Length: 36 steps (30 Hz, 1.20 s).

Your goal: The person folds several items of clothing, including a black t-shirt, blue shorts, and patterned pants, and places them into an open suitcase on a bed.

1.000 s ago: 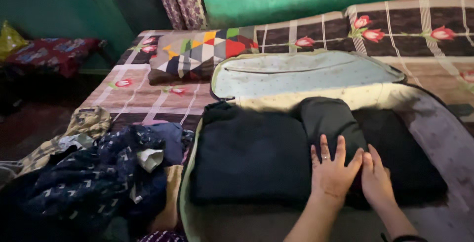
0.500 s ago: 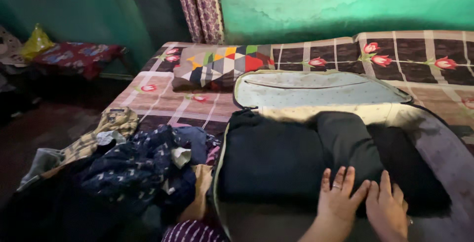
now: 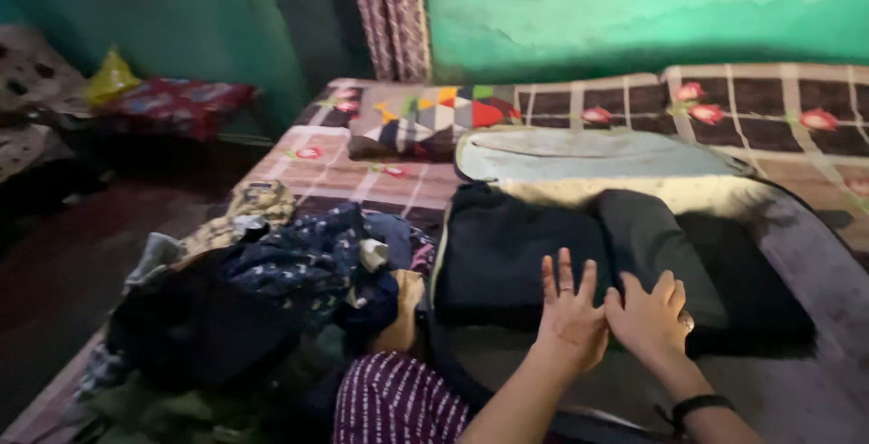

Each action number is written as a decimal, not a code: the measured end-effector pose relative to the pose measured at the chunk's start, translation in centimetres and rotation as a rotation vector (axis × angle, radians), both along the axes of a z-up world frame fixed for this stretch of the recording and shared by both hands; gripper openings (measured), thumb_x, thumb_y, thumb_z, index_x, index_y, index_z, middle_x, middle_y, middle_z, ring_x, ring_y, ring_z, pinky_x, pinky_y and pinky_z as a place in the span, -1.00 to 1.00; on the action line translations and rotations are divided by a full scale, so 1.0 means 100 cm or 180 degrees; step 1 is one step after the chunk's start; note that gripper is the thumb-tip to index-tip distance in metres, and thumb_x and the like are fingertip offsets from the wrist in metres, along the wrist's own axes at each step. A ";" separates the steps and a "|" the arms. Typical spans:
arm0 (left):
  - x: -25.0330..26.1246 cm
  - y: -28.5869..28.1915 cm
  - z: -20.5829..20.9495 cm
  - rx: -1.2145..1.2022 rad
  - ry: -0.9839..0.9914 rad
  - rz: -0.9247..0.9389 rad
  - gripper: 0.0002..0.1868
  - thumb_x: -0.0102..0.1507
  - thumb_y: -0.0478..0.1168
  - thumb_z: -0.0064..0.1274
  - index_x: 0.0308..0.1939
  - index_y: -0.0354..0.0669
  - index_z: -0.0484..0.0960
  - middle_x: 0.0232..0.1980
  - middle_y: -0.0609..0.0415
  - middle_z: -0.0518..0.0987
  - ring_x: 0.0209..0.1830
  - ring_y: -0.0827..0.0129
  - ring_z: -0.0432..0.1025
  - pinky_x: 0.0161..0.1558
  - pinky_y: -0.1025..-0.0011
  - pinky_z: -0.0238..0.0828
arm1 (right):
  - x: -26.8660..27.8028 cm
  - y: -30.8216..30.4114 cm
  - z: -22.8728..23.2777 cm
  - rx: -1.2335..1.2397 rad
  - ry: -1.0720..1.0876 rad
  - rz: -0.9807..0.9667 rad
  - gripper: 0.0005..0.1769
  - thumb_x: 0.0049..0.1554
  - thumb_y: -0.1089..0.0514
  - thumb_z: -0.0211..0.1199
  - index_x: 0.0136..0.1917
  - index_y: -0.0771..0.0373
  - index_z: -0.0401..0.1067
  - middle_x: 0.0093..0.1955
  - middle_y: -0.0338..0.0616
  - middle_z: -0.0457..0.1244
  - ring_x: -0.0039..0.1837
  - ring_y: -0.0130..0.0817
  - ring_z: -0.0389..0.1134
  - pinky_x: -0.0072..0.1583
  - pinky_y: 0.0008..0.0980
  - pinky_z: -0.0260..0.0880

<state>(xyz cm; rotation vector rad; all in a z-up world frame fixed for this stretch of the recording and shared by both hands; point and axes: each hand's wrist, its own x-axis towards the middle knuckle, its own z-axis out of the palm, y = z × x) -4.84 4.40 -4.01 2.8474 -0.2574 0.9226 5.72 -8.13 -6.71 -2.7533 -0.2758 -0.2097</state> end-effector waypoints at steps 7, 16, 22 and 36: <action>-0.025 0.067 0.024 -0.0020 -0.0042 0.0317 -0.49 0.14 -0.16 0.14 0.18 -0.15 0.61 0.58 -0.60 0.10 0.67 -0.32 -0.15 0.61 -0.01 -0.36 | -0.039 0.045 0.026 -0.0474 -0.0162 0.0508 -0.27 0.03 -0.26 0.25 0.46 -0.24 0.25 0.66 0.13 -0.19 0.68 0.18 -0.32 0.45 0.35 -0.06; -0.073 0.145 0.064 -0.0083 -0.0067 0.1423 -0.43 0.07 -0.21 0.12 0.18 -0.27 0.54 0.51 -0.42 0.17 0.58 -0.35 -0.09 0.51 -0.13 -0.30 | -0.091 0.120 0.060 -0.0487 -0.0433 0.1404 -0.38 0.04 -0.17 0.30 0.37 -0.21 0.32 0.60 0.07 -0.09 0.66 0.20 -0.30 0.46 0.44 -0.14; -0.132 0.226 0.034 -0.0344 0.1084 0.1712 -0.48 0.22 -0.11 0.06 0.26 -0.11 0.49 0.30 -0.08 0.45 0.50 -0.05 0.20 0.54 -0.22 -0.24 | -0.132 0.192 0.076 -0.0553 -0.0860 0.2060 -0.45 -0.01 -0.02 0.30 0.28 -0.05 0.43 0.58 -0.11 0.03 0.66 0.06 -0.23 0.45 0.46 -0.18; -0.146 0.289 0.005 -0.1143 0.0160 0.2076 -0.67 0.10 -0.16 0.16 -0.04 0.05 0.66 -0.05 0.00 0.61 0.03 0.05 0.49 0.22 -0.14 0.19 | -0.154 0.291 0.039 -0.0486 -0.1210 0.2712 -0.27 -0.16 0.11 0.35 0.33 0.12 0.39 0.53 0.13 0.09 0.55 0.13 -0.04 0.46 0.22 -0.12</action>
